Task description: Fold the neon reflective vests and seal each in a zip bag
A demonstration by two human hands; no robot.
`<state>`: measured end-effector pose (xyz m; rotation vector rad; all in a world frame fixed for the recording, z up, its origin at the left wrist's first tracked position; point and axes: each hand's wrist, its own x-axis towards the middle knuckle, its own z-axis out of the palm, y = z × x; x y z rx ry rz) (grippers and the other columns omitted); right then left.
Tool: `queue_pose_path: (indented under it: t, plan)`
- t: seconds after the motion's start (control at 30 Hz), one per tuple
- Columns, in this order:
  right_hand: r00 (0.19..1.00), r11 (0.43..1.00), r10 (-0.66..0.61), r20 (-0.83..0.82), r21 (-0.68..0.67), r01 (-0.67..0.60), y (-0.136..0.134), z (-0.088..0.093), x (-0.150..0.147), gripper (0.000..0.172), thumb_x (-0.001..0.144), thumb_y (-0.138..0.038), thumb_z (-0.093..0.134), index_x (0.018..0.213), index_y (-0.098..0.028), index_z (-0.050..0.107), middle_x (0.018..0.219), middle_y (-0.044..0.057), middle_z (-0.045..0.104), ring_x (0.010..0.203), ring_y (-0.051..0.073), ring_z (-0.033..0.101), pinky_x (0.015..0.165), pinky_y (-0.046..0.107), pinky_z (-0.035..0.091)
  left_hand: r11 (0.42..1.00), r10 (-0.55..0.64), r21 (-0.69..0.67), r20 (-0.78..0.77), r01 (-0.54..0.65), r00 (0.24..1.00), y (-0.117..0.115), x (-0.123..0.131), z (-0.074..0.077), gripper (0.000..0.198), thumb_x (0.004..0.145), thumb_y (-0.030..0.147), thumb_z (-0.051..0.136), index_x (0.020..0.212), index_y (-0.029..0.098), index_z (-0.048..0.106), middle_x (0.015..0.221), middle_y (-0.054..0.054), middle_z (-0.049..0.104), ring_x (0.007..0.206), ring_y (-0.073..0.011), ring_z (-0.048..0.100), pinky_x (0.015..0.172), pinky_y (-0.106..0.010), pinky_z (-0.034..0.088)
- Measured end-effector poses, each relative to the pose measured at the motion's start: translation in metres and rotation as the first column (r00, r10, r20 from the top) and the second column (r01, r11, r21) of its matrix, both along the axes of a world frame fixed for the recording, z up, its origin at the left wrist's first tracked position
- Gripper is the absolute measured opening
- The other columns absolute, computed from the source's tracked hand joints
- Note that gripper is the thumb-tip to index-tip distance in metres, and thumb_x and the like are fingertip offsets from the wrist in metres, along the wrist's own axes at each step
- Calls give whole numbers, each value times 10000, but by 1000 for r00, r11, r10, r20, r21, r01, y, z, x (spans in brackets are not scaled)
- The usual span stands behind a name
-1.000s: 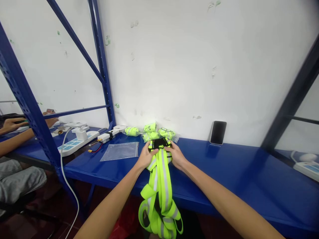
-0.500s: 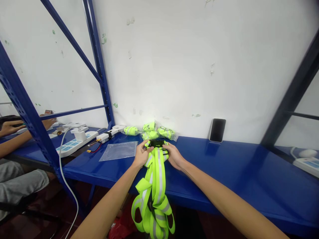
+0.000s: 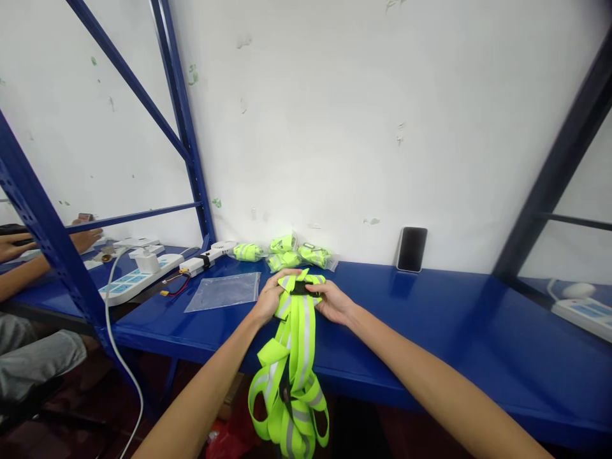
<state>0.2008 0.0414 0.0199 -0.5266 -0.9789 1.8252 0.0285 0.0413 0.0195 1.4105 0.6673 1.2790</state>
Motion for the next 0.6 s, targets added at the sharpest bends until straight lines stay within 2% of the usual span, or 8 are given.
queue_pose_path:
  t: [0.07,0.13,0.2,0.3,0.37,0.47,0.53,0.6]
  plan:
    - [999,998,-29,-18,47,30,0,3,1,333,595,-80,744,913,-102,648,896,91,713,823,232,684,779,346,543,986,-141,-72,139,152,980,-4,1,6,601,681,194,507,1280,208,546,1207,-55,633,1041,-278,611,902,-387,457]
    - [995,991,-95,-32,91,97,1,4,1,411,556,-72,766,941,-140,642,910,62,713,844,230,677,773,349,541,968,-206,-89,253,234,945,-5,4,8,665,734,243,488,1394,231,407,1265,-49,597,1092,-275,591,947,-406,438]
    - [982,974,-186,-39,127,190,4,2,0,496,511,-64,785,964,-181,622,881,18,706,826,210,668,757,337,535,974,-160,-113,278,198,947,-2,8,5,672,796,287,500,1440,260,310,1307,-45,566,1123,-260,578,976,-401,423]
    - [946,928,-322,-43,185,325,10,-4,-1,553,471,-65,794,965,-213,593,799,-34,675,764,168,641,729,297,512,981,5,-189,211,36,977,4,14,-3,689,840,363,552,1454,295,245,1332,-51,546,1119,-244,583,971,-383,433]
    - [919,885,-394,-18,263,385,13,-7,0,535,485,-81,781,964,-217,584,788,-41,655,746,158,619,721,287,493,969,54,-248,181,-7,982,4,17,-6,679,843,428,564,1439,275,277,1307,-71,566,1084,-245,604,931,-374,463]
    - [853,782,-512,100,465,415,10,-7,0,433,547,-110,739,946,-210,603,821,-26,637,766,164,591,737,284,463,924,-74,-359,165,130,984,-2,19,-5,616,839,536,533,1340,188,447,1173,-112,646,998,-257,645,848,-360,510]
    - [807,703,-567,164,608,370,3,-6,-1,341,608,-129,692,932,-209,618,875,-6,635,812,178,580,775,291,447,887,-145,-414,170,205,975,-6,18,-3,616,822,615,498,1224,151,554,1050,-123,690,927,-258,667,787,-346,530]
    - [799,645,-572,188,704,296,-7,-3,-4,277,681,-147,627,948,-219,619,957,16,634,882,196,574,837,310,432,875,-133,-441,175,198,976,-8,16,-1,627,798,666,485,1124,145,608,944,-117,710,861,-251,680,735,-332,539]
